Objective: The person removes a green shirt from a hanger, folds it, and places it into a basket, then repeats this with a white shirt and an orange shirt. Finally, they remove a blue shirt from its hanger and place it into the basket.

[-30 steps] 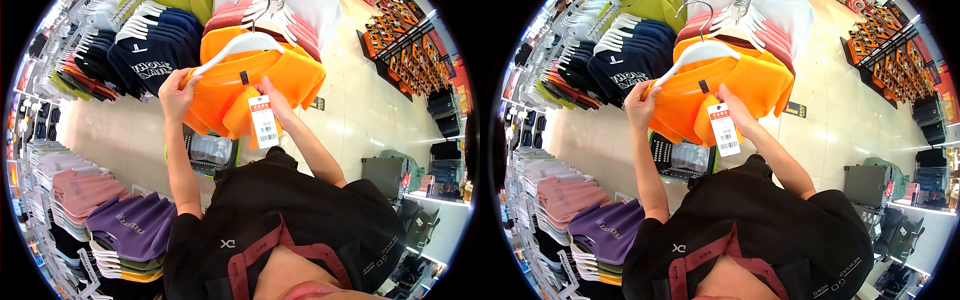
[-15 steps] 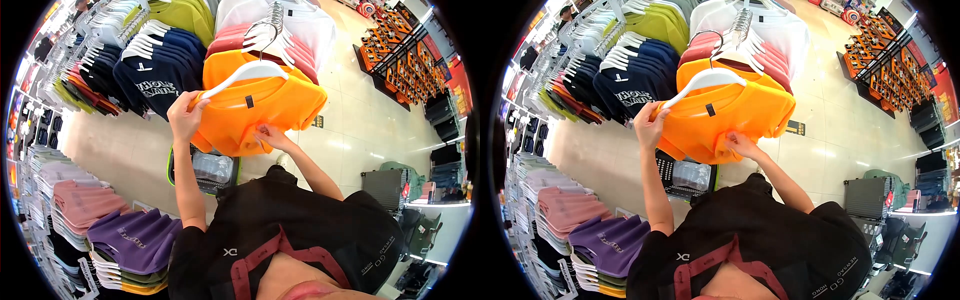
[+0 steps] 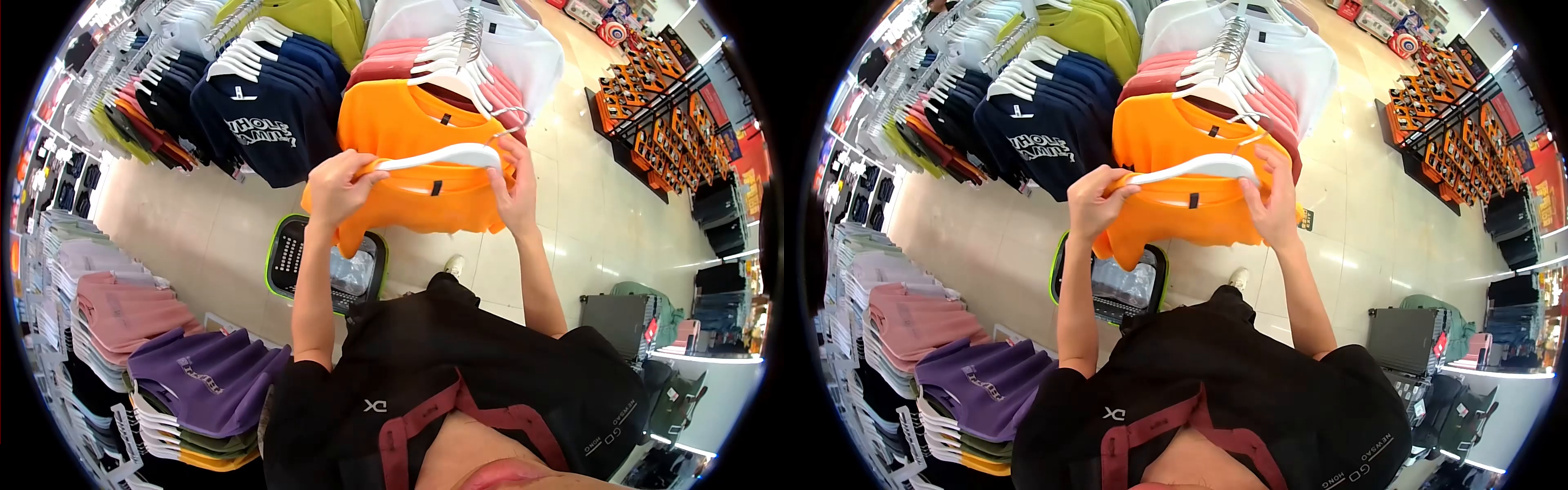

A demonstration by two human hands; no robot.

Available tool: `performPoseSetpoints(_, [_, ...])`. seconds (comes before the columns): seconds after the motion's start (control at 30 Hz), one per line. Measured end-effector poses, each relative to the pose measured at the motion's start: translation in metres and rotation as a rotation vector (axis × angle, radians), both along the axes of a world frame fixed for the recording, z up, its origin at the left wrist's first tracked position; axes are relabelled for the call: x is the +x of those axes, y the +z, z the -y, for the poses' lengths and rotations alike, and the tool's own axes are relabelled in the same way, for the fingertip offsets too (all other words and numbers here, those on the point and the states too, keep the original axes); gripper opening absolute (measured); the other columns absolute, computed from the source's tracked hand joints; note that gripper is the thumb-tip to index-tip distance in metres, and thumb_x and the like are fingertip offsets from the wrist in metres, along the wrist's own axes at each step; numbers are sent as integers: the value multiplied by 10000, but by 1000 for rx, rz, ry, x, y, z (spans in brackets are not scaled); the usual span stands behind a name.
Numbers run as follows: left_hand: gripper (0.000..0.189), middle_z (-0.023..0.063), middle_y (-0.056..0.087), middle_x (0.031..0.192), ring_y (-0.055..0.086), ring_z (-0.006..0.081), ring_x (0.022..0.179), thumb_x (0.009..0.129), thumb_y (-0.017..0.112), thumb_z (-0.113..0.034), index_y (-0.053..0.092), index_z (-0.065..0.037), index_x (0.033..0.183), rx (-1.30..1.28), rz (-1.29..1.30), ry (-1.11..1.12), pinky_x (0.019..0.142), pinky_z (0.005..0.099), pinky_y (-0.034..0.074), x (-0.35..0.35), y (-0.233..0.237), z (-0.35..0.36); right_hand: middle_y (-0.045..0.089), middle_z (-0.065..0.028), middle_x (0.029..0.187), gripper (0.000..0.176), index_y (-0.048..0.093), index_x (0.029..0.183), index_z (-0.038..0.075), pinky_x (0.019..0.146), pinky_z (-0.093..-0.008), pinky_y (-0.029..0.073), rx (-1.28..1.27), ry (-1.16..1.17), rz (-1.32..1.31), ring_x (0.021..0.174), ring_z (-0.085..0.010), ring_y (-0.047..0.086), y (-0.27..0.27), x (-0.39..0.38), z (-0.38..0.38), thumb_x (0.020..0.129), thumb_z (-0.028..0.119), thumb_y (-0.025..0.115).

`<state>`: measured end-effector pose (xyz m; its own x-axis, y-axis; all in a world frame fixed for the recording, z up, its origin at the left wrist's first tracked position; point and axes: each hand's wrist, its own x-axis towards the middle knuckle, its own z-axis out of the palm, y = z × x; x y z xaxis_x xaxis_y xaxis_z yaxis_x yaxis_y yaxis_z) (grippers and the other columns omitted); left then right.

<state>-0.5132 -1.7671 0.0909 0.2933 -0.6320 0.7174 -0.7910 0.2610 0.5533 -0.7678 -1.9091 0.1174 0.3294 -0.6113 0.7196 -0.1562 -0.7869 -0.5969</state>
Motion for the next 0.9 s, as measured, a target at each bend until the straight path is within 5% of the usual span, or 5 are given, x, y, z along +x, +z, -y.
performPoseSetpoints(0.13, [231, 73, 606, 698, 584, 191, 588, 731, 847, -122, 716, -15, 888, 34, 4, -40, 553, 284, 454, -5, -6, -5, 588, -51, 710, 192, 630, 1026, -8, 588, -270, 434, 288, 199, -266, 616, -128, 521, -15, -19, 7, 952, 166, 661])
performPoseSetpoints(0.4, [252, 48, 631, 727, 616, 220, 672, 722, 850, -171, 721, -52, 902, 152, -93, -4, 696, 332, 470, -16, -17, -13, 558, -30, 654, 189, 648, 921, -10, 550, -254, 400, 312, 245, -196, 577, -98, 475, -4, -23, 8, 938, 171, 698])
performPoseSetpoints(0.6, [380, 157, 577, 1275, 526, 337, 1215, 849, 686, -123, 628, -24, 1211, 111, -83, 233, 1031, 402, 397, -23, -25, -7, 563, -28, 653, 162, 651, 899, -8, 550, -254, 399, 268, 204, -181, 581, -98, 480, 12, -24, -1, 920, 139, 716])
performPoseSetpoints(0.7, [409, 176, 542, 1344, 474, 379, 1294, 863, 665, -122, 606, 4, 1248, 52, -287, 347, 1075, 437, 384, -27, -35, 5, 566, -31, 652, 165, 653, 897, -7, 551, -255, 399, 293, 178, -199, 580, -101, 483, 17, -27, -10, 914, 141, 724])
performPoseSetpoints(0.9, [373, 219, 675, 1139, 674, 310, 1032, 979, 520, -133, 541, 44, 1307, 192, -577, 228, 930, 338, 509, -7, -55, 3, 584, -33, 655, 193, 669, 888, -8, 551, -253, 394, 261, 142, -205, 583, -100, 488, 18, -31, -5, 907, 171, 739])
